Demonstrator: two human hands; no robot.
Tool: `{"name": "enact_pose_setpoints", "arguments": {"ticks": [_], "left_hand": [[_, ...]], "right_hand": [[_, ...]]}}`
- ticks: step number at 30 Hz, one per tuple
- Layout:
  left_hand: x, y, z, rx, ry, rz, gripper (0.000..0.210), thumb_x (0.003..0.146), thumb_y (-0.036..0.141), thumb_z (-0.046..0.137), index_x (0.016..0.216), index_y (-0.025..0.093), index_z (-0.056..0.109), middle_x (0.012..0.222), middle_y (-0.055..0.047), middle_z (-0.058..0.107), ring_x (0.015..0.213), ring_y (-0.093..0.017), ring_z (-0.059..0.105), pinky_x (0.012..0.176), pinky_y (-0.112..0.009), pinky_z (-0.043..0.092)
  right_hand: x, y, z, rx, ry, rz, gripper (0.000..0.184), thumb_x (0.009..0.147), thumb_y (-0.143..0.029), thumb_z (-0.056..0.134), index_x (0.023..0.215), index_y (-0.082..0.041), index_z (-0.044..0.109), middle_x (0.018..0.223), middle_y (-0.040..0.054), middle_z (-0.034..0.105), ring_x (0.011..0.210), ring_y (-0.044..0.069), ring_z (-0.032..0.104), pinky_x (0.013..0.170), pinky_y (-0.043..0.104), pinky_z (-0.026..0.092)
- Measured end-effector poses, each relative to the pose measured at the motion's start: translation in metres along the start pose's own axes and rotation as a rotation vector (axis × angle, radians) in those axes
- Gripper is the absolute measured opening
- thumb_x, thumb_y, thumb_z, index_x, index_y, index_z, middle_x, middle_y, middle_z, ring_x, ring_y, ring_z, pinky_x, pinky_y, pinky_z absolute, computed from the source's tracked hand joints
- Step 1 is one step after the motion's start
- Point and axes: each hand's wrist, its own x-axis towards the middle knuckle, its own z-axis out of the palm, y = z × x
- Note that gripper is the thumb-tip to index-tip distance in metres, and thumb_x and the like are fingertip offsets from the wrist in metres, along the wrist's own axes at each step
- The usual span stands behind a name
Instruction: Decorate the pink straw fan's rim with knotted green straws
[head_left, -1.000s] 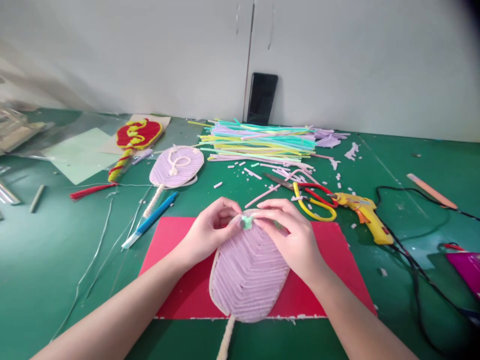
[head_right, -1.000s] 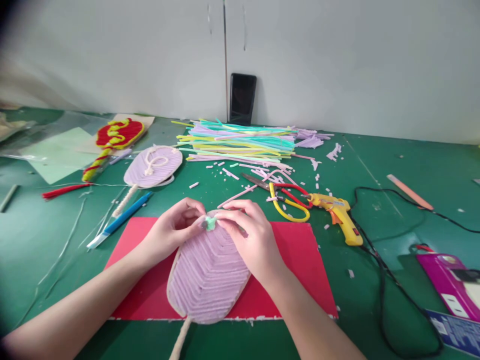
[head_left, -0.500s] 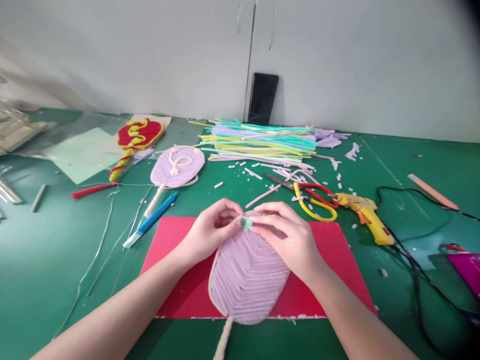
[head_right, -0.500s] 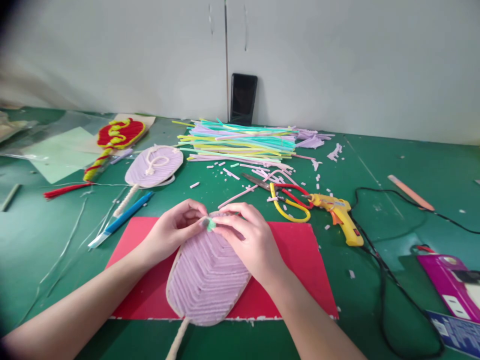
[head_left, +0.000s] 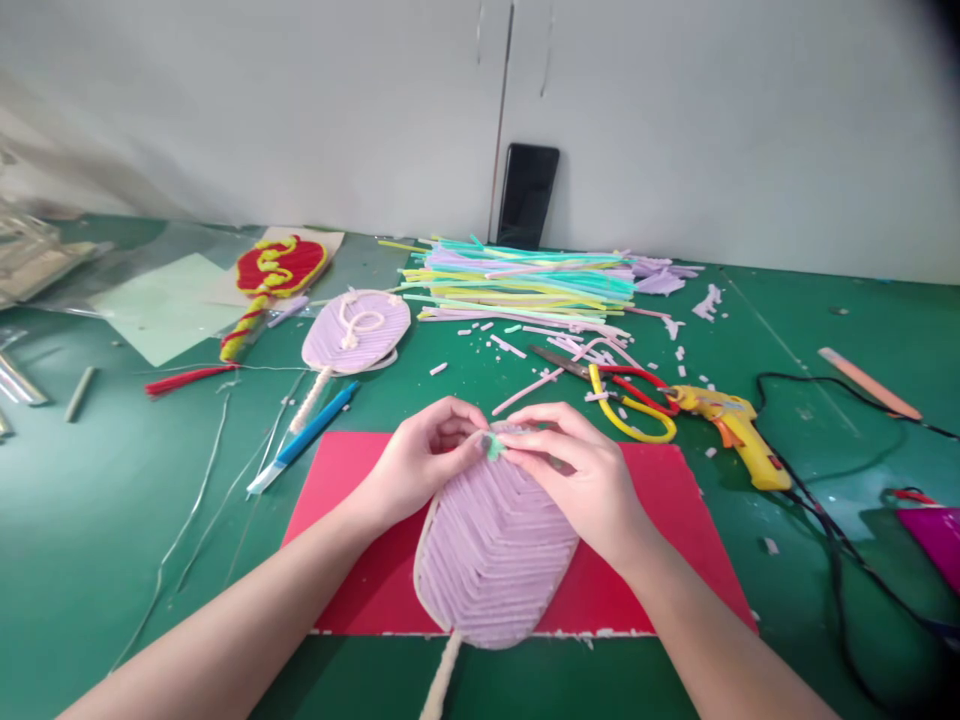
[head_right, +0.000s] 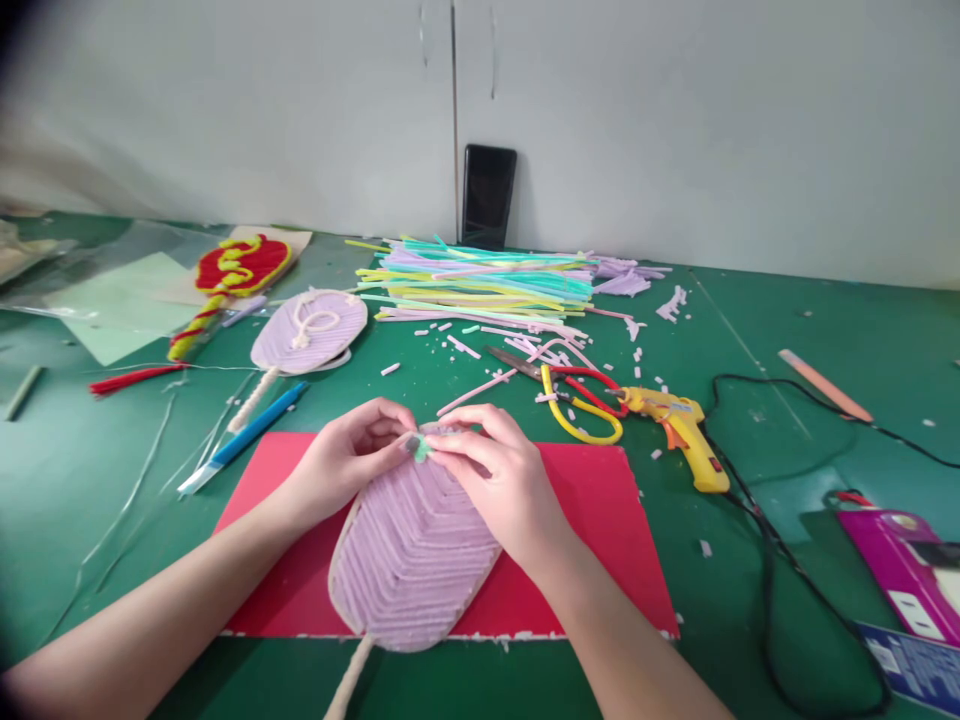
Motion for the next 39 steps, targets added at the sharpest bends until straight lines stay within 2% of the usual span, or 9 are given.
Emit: {"name": "enact_pose_setpoints", "arguments": {"ticks": [6, 12, 19, 22, 27, 31, 39], "left_hand": [[0.001, -0.001, -0.001, -0.042, -0.038, 0.017, 0.016, 0.081, 0.027, 0.061, 0.090, 0.015, 0.053, 0.085, -0.001, 0.061, 0.079, -0.010, 0.059, 0.069, -0.018, 0.045], [0.001, -0.003, 0.000, 0.016, -0.031, 0.027, 0.015, 0.080, 0.024, 0.061, 0.088, 0.015, 0.052, 0.082, -0.001, 0.059, 0.075, -0.008, 0.056, 0.067, -0.018, 0.043], [0.000, -0.002, 0.000, 0.061, -0.012, 0.049, 0.012, 0.081, 0.022, 0.060, 0.087, 0.015, 0.051, 0.081, 0.000, 0.057, 0.073, -0.007, 0.054, 0.066, -0.017, 0.042], [0.000, -0.002, 0.000, 0.073, -0.009, 0.056, 0.012, 0.081, 0.022, 0.059, 0.087, 0.015, 0.051, 0.081, 0.000, 0.057, 0.073, -0.007, 0.054, 0.065, -0.018, 0.042], [-0.002, -0.001, 0.001, 0.136, -0.003, 0.088, 0.011, 0.082, 0.021, 0.058, 0.089, 0.016, 0.051, 0.082, -0.001, 0.059, 0.075, -0.009, 0.056, 0.067, -0.019, 0.042], [-0.002, -0.001, 0.002, 0.178, -0.005, 0.115, 0.011, 0.082, 0.021, 0.057, 0.090, 0.017, 0.050, 0.081, 0.000, 0.060, 0.075, -0.009, 0.057, 0.065, -0.019, 0.042], [-0.005, 0.001, 0.005, 0.333, 0.044, 0.140, 0.010, 0.082, 0.020, 0.055, 0.092, 0.018, 0.052, 0.083, 0.000, 0.062, 0.076, -0.010, 0.059, 0.065, -0.020, 0.043]], "right_hand": [[0.000, -0.001, -0.001, 0.011, 0.007, -0.003, 0.019, 0.082, -0.013, 0.060, 0.094, -0.023, 0.070, 0.098, 0.0048, 0.061, 0.095, 0.017, 0.060, 0.081, 0.032, 0.054], [0.000, -0.001, 0.000, 0.021, 0.000, 0.002, 0.018, 0.082, -0.014, 0.060, 0.093, -0.024, 0.071, 0.098, 0.0044, 0.061, 0.095, 0.017, 0.060, 0.080, 0.031, 0.054], [0.003, 0.002, -0.006, 0.062, 0.052, 0.095, 0.021, 0.085, -0.018, 0.056, 0.103, -0.026, 0.065, 0.100, 0.0031, 0.064, 0.096, 0.016, 0.060, 0.084, 0.032, 0.052], [0.004, 0.004, -0.009, 0.081, 0.064, 0.149, 0.017, 0.086, -0.020, 0.055, 0.099, -0.025, 0.065, 0.100, 0.0032, 0.064, 0.095, 0.016, 0.061, 0.081, 0.031, 0.053], [0.005, 0.000, -0.007, -0.008, 0.064, 0.091, 0.008, 0.082, -0.020, 0.060, 0.085, -0.024, 0.067, 0.099, 0.0035, 0.061, 0.096, 0.017, 0.060, 0.082, 0.032, 0.051], [0.004, -0.003, -0.002, -0.019, 0.017, 0.084, 0.010, 0.081, -0.018, 0.063, 0.087, -0.024, 0.067, 0.100, 0.0034, 0.060, 0.099, 0.017, 0.058, 0.087, 0.032, 0.049], [0.003, 0.000, 0.001, -0.028, -0.018, 0.115, 0.012, 0.080, -0.015, 0.063, 0.087, -0.025, 0.065, 0.103, 0.0041, 0.059, 0.101, 0.019, 0.058, 0.086, 0.035, 0.050]]}}
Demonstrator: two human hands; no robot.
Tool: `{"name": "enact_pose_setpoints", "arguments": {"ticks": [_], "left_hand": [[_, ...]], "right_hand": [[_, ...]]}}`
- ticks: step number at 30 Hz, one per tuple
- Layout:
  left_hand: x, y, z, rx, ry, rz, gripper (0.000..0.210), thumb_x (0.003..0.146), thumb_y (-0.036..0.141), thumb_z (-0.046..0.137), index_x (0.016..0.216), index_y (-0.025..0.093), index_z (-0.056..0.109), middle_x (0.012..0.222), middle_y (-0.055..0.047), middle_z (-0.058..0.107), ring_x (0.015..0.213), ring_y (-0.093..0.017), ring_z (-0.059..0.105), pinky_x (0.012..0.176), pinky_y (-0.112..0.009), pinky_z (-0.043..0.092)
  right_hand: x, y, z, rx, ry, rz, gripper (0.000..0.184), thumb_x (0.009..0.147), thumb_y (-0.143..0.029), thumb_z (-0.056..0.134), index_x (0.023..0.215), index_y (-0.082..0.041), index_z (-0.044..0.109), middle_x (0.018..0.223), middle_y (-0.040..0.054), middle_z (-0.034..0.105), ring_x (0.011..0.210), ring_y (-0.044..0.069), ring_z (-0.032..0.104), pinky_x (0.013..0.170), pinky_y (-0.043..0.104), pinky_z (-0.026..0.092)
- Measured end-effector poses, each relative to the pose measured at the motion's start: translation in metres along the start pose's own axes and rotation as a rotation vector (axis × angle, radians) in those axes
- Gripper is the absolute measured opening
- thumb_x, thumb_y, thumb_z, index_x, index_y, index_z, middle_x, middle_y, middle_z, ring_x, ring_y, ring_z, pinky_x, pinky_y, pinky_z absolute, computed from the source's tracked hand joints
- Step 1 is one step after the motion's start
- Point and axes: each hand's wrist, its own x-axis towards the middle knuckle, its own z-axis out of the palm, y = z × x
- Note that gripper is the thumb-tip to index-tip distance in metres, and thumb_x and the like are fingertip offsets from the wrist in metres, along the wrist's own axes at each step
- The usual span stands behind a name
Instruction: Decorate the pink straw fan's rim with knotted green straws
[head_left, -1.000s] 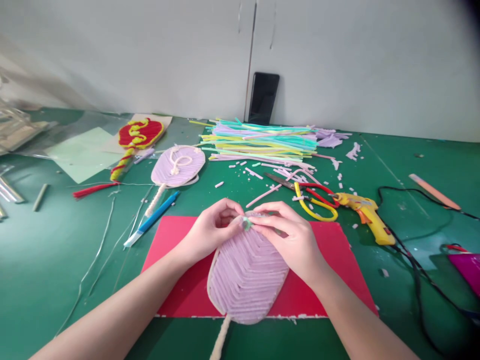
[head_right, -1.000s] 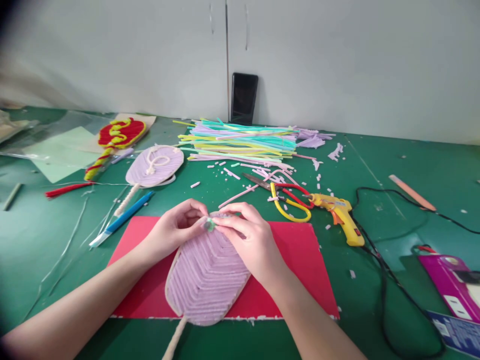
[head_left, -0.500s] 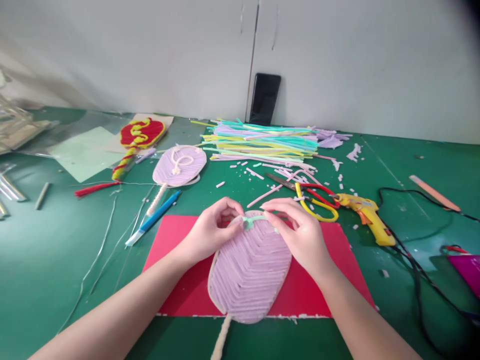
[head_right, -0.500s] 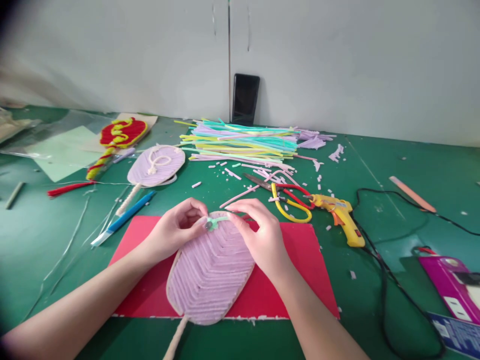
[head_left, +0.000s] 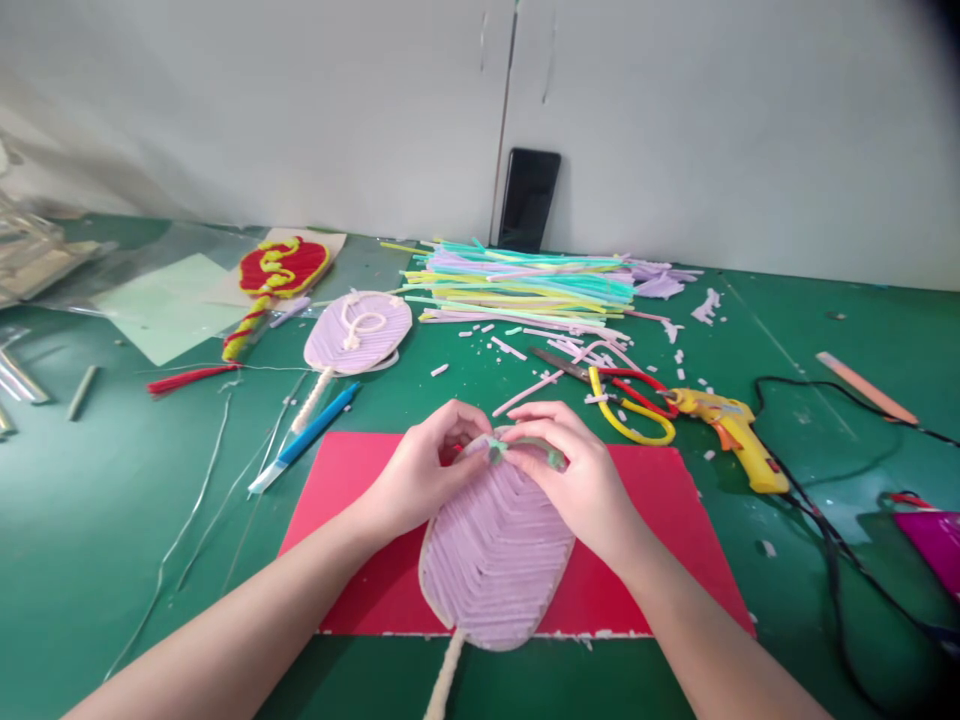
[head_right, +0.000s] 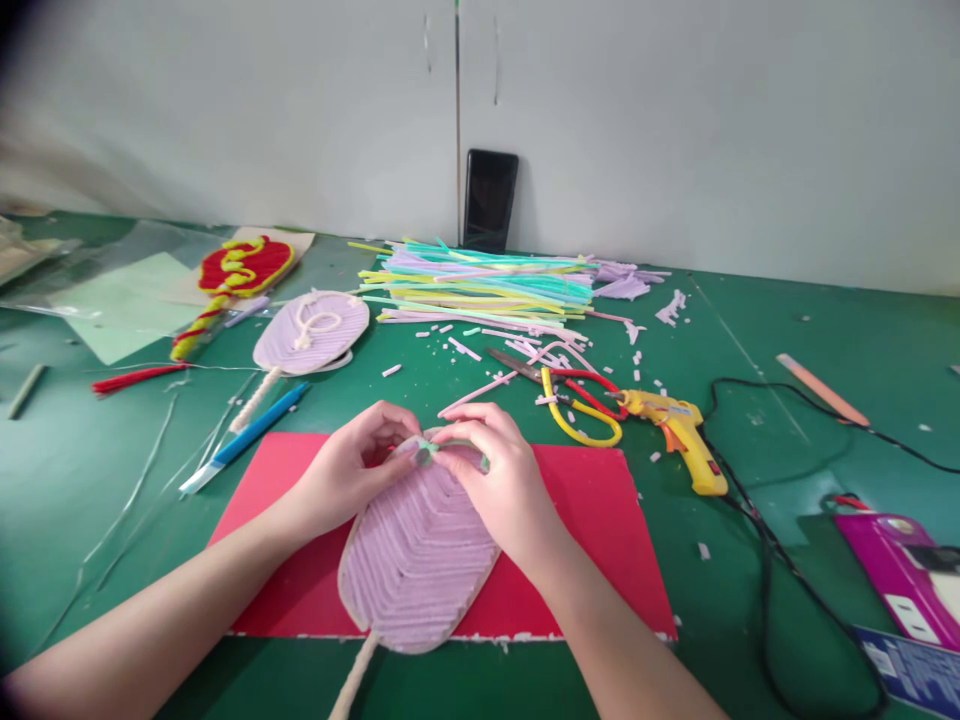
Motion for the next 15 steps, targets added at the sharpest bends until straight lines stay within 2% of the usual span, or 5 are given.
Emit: {"name": "enact_pose_setpoints", "arguments": {"ticks": [8, 13, 15], "left_hand": [[0.0008, 0.0001, -0.0001, 0.002, -0.036, -0.025, 0.014, 0.084, 0.024, 0.052, 0.097, 0.018, 0.051, 0.089, -0.002, 0.064, 0.082, -0.013, 0.060, 0.068, -0.021, 0.043], [0.0008, -0.0032, -0.0029, 0.031, -0.012, -0.058, 0.016, 0.090, 0.026, 0.042, 0.100, 0.018, 0.051, 0.079, 0.000, 0.064, 0.069, -0.011, 0.057, 0.061, -0.021, 0.040], [0.0008, -0.0029, -0.0029, 0.061, -0.013, -0.052, 0.016, 0.090, 0.027, 0.042, 0.099, 0.018, 0.052, 0.080, 0.000, 0.064, 0.072, -0.012, 0.057, 0.063, -0.021, 0.041]], "right_hand": [[0.0006, 0.0045, 0.0027, -0.015, -0.024, -0.011, 0.011, 0.079, -0.014, 0.063, 0.084, -0.024, 0.063, 0.103, 0.0037, 0.061, 0.102, 0.019, 0.058, 0.089, 0.039, 0.047], [0.0009, 0.0067, 0.0039, 0.046, -0.046, 0.004, 0.012, 0.077, -0.012, 0.065, 0.083, -0.022, 0.062, 0.100, 0.0029, 0.061, 0.101, 0.018, 0.058, 0.089, 0.035, 0.046], [0.0010, 0.0078, 0.0042, 0.068, -0.050, 0.003, 0.012, 0.077, -0.012, 0.064, 0.083, -0.022, 0.062, 0.099, 0.0026, 0.061, 0.100, 0.017, 0.058, 0.089, 0.034, 0.046]]}}
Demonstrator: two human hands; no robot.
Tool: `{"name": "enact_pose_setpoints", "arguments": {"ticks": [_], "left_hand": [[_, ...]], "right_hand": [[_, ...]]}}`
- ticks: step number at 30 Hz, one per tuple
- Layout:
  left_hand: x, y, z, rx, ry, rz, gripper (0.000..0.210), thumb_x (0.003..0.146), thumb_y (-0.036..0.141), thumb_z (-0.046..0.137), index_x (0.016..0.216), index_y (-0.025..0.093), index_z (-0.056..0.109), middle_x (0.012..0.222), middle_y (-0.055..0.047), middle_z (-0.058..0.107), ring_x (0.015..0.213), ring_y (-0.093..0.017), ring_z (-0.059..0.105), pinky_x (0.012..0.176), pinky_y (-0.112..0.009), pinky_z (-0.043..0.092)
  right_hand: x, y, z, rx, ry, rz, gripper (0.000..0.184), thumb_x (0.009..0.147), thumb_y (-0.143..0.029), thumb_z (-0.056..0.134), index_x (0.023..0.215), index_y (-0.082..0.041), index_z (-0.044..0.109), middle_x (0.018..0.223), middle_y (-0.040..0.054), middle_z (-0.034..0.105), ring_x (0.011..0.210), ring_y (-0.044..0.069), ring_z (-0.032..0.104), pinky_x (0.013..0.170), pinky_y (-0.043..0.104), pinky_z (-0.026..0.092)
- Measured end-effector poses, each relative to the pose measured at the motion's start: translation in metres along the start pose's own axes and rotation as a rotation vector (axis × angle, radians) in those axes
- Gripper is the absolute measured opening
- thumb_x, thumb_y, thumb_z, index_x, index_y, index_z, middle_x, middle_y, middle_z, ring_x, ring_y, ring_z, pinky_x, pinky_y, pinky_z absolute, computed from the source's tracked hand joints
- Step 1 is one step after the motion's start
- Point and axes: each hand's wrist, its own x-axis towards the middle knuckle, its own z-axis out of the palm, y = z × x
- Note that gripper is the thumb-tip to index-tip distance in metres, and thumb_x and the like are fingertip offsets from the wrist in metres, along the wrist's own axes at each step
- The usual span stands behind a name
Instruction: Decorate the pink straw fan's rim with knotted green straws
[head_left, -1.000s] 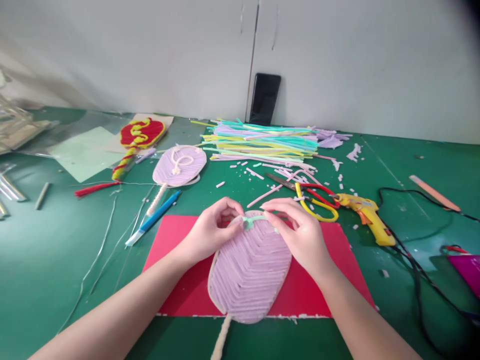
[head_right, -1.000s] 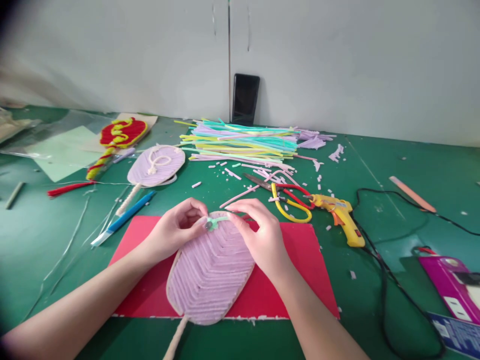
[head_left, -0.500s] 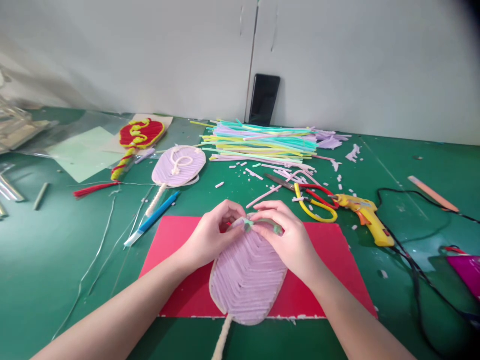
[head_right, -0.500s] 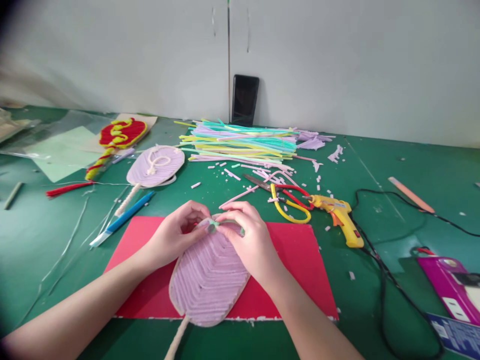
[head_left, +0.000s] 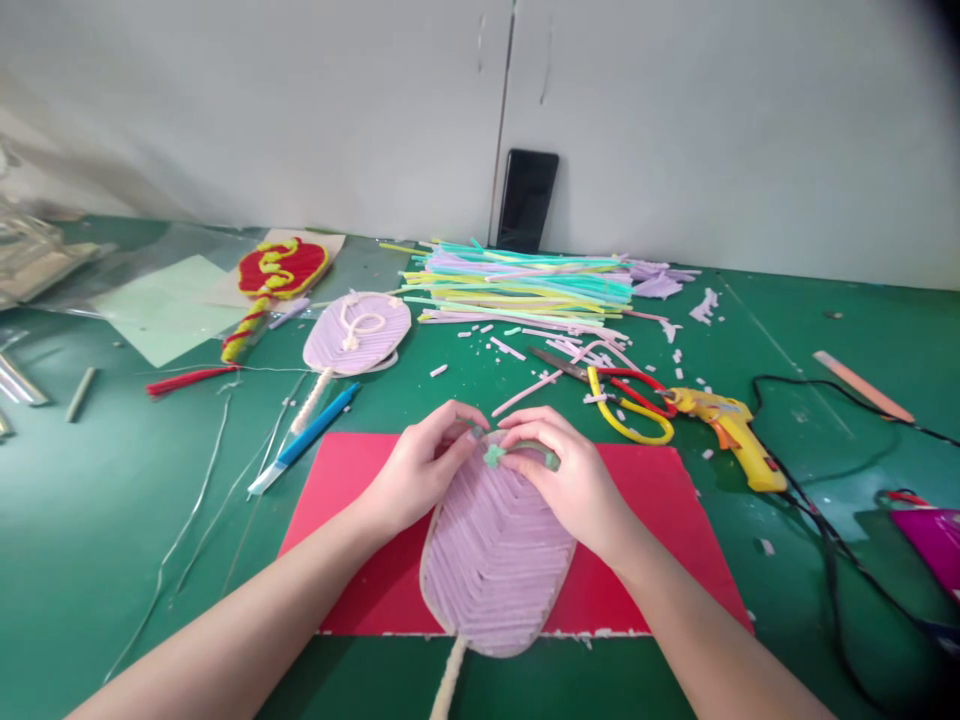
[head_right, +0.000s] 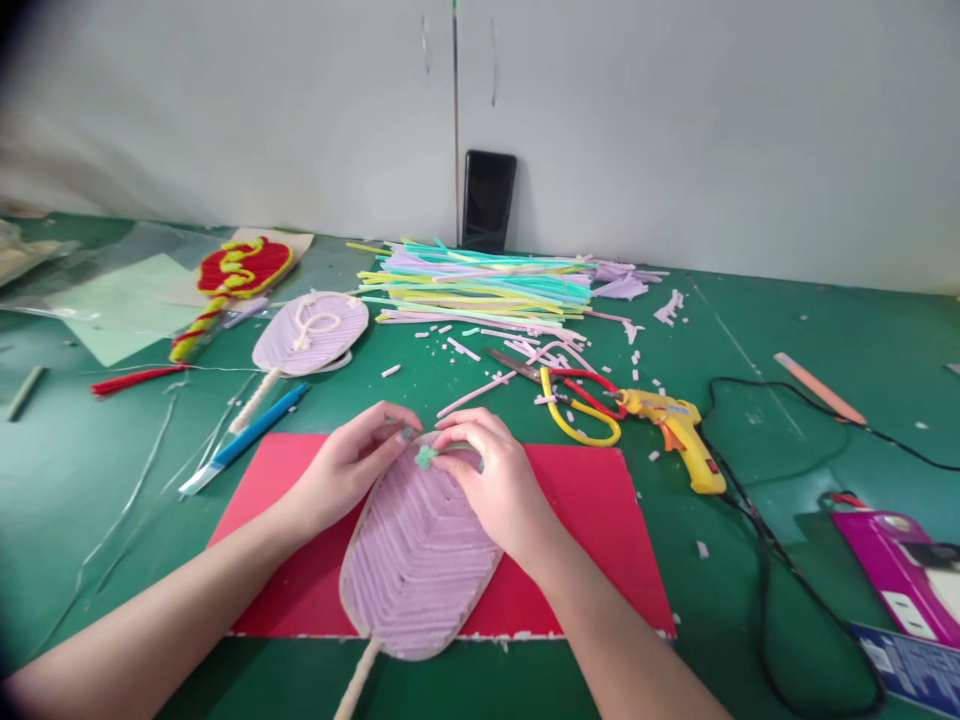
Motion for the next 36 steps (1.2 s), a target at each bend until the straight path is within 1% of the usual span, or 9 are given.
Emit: {"name": "enact_pose_setpoints", "arguments": {"ticks": [3, 7, 11, 17, 21, 23, 26, 32, 36], "left_hand": [[0.000, 0.002, 0.001, 0.045, -0.018, 0.038, 0.016, 0.089, 0.028, 0.044, 0.097, 0.018, 0.055, 0.089, -0.002, 0.065, 0.083, -0.014, 0.060, 0.073, -0.023, 0.044], [0.000, 0.002, 0.002, 0.143, -0.015, 0.152, 0.015, 0.087, 0.026, 0.048, 0.091, 0.019, 0.060, 0.103, -0.006, 0.062, 0.097, -0.017, 0.058, 0.086, -0.028, 0.043], [0.001, -0.002, 0.002, 0.218, -0.037, 0.184, 0.011, 0.084, 0.021, 0.051, 0.088, 0.020, 0.062, 0.115, -0.007, 0.056, 0.102, -0.018, 0.056, 0.089, -0.030, 0.043], [0.002, -0.003, 0.002, 0.217, -0.042, 0.177, 0.012, 0.083, 0.018, 0.049, 0.086, 0.019, 0.060, 0.114, -0.007, 0.056, 0.100, -0.019, 0.057, 0.088, -0.031, 0.045], [0.002, -0.003, 0.002, 0.195, -0.035, 0.142, 0.009, 0.082, 0.017, 0.051, 0.083, 0.019, 0.060, 0.114, -0.006, 0.056, 0.096, -0.018, 0.058, 0.088, -0.031, 0.044], [0.002, -0.002, 0.002, 0.191, -0.040, 0.122, 0.009, 0.081, 0.017, 0.051, 0.082, 0.019, 0.060, 0.114, -0.006, 0.056, 0.094, -0.017, 0.058, 0.087, -0.031, 0.045], [0.002, -0.001, 0.001, 0.178, -0.042, 0.106, 0.009, 0.082, 0.018, 0.051, 0.081, 0.019, 0.061, 0.114, -0.007, 0.057, 0.094, -0.018, 0.058, 0.086, -0.031, 0.045], [0.004, 0.003, -0.003, 0.117, -0.054, 0.090, 0.010, 0.081, 0.020, 0.053, 0.082, 0.018, 0.062, 0.115, -0.007, 0.059, 0.100, -0.019, 0.057, 0.089, -0.031, 0.043], [0.005, 0.003, -0.004, 0.094, -0.067, 0.046, 0.009, 0.081, 0.020, 0.052, 0.082, 0.018, 0.061, 0.097, -0.005, 0.065, 0.089, -0.017, 0.059, 0.080, -0.028, 0.045]], "right_hand": [[0.000, 0.001, 0.000, 0.016, -0.007, -0.003, 0.012, 0.078, -0.012, 0.064, 0.084, -0.022, 0.063, 0.098, 0.0027, 0.061, 0.099, 0.017, 0.058, 0.088, 0.034, 0.046], [0.000, 0.004, -0.001, 0.027, -0.007, 0.003, 0.011, 0.079, -0.013, 0.063, 0.085, -0.022, 0.063, 0.098, 0.0035, 0.061, 0.097, 0.017, 0.059, 0.086, 0.035, 0.048], [0.000, 0.007, 0.001, 0.021, -0.017, -0.002, 0.010, 0.079, -0.012, 0.063, 0.083, -0.021, 0.062, 0.095, 0.0035, 0.060, 0.095, 0.016, 0.059, 0.084, 0.033, 0.049], [0.000, 0.008, 0.000, 0.011, -0.018, -0.008, 0.008, 0.082, -0.017, 0.059, 0.088, -0.022, 0.062, 0.096, 0.0040, 0.060, 0.094, 0.017, 0.060, 0.083, 0.033, 0.051], [0.001, 0.013, -0.006, -0.048, 0.019, 0.087, 0.015, 0.083, -0.021, 0.059, 0.098, -0.022, 0.061, 0.098, 0.0053, 0.061, 0.089, 0.017, 0.060, 0.072, 0.030, 0.053], [0.001, 0.016, -0.009, -0.056, 0.015, 0.143, 0.016, 0.081, -0.023, 0.061, 0.097, -0.022, 0.062, 0.096, 0.0053, 0.062, 0.083, 0.016, 0.061, 0.066, 0.029, 0.053], [0.002, 0.015, -0.013, -0.008, -0.002, 0.178, 0.013, 0.080, -0.024, 0.062, 0.092, -0.021, 0.063, 0.092, 0.0045, 0.064, 0.080, 0.016, 0.062, 0.066, 0.029, 0.054], [0.001, 0.010, -0.013, -0.018, 0.057, 0.090, 0.008, 0.081, -0.025, 0.061, 0.088, -0.021, 0.064, 0.086, 0.0039, 0.065, 0.079, 0.016, 0.062, 0.068, 0.030, 0.053], [0.003, 0.010, -0.008, -0.040, 0.097, 0.019, 0.009, 0.083, -0.025, 0.058, 0.089, -0.022, 0.063, 0.086, 0.0044, 0.066, 0.078, 0.017, 0.063, 0.069, 0.030, 0.053]]}}
